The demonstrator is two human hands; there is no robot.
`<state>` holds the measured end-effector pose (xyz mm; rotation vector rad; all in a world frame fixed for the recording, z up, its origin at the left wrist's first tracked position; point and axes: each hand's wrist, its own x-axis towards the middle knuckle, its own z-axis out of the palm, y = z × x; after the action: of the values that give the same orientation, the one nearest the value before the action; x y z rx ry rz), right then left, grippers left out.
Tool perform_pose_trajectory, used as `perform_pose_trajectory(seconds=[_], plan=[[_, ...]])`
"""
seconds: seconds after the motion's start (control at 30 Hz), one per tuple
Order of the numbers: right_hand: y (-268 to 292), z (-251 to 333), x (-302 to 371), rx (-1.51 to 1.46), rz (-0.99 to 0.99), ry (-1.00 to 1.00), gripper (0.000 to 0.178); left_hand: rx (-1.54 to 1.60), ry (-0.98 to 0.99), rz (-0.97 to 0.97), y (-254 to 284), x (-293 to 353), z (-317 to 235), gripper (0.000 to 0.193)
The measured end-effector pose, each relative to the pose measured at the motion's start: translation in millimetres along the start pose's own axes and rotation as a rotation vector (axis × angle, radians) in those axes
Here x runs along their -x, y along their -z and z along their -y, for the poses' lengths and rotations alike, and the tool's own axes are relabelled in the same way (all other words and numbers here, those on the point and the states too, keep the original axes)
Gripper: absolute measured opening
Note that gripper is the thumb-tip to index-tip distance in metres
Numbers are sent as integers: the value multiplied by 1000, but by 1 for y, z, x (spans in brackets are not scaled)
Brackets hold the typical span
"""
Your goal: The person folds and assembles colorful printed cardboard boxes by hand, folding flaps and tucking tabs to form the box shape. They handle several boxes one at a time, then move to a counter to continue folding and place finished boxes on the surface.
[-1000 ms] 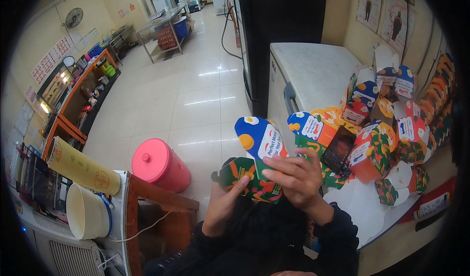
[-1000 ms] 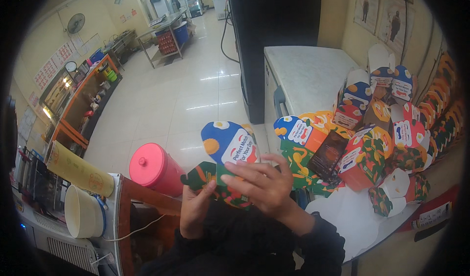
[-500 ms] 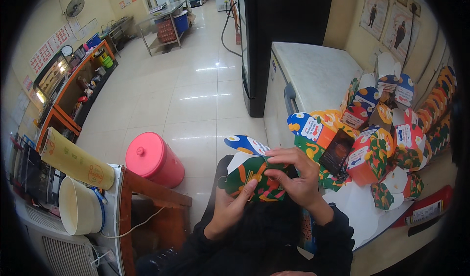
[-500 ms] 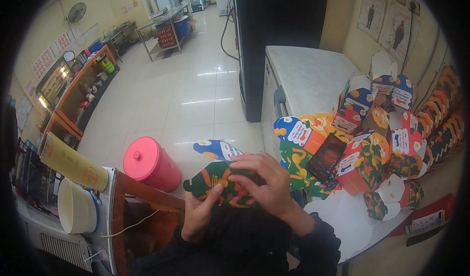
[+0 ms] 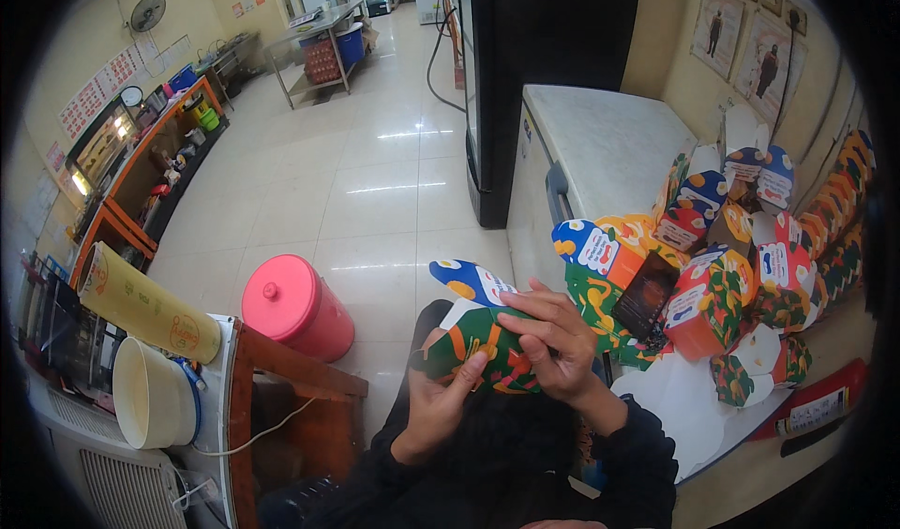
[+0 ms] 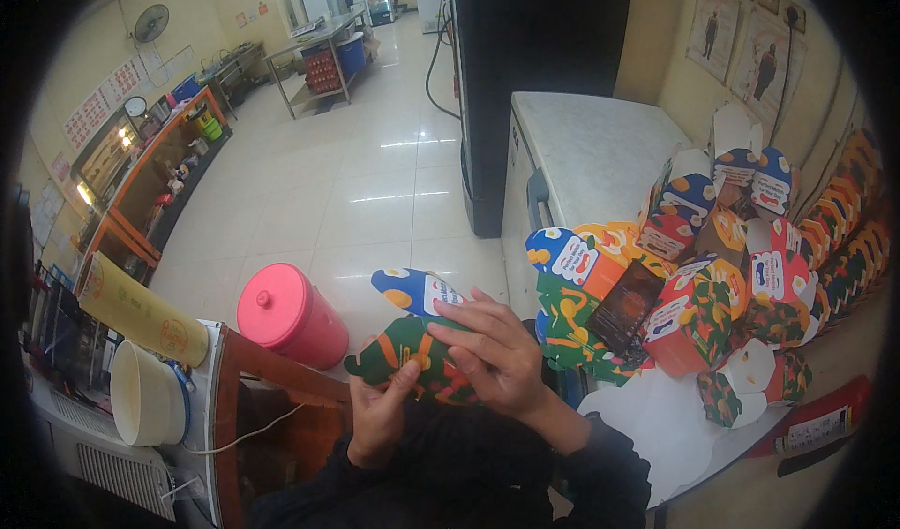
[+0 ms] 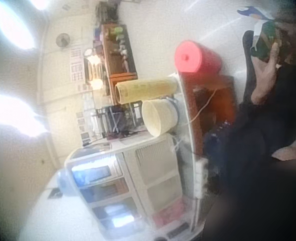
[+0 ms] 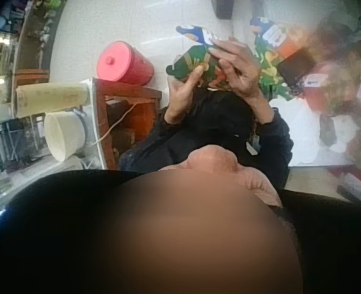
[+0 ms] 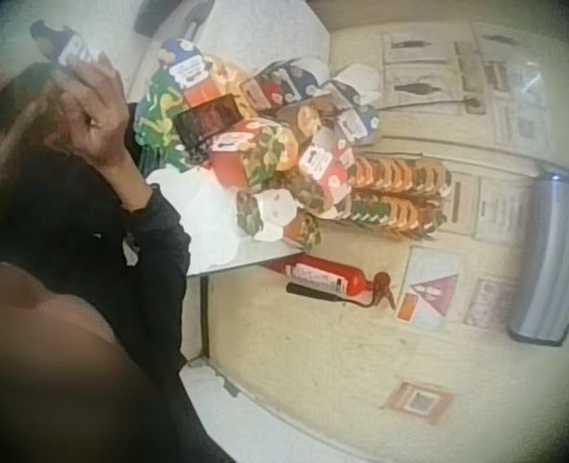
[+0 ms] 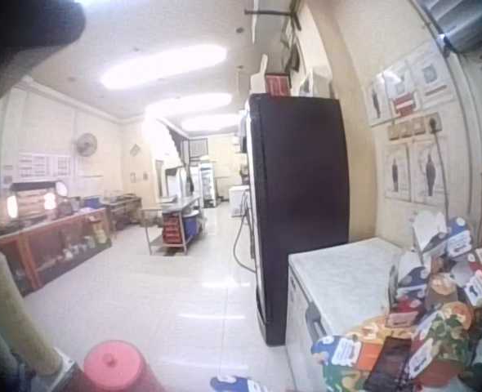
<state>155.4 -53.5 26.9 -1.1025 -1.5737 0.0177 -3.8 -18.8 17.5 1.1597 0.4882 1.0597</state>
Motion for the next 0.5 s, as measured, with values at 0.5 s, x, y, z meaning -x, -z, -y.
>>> perform_pose_trajectory(seconds=[0.5], plan=[[24, 21, -11, -14, 88, -107, 16, -101, -33, 253, 21, 4, 7, 37]])
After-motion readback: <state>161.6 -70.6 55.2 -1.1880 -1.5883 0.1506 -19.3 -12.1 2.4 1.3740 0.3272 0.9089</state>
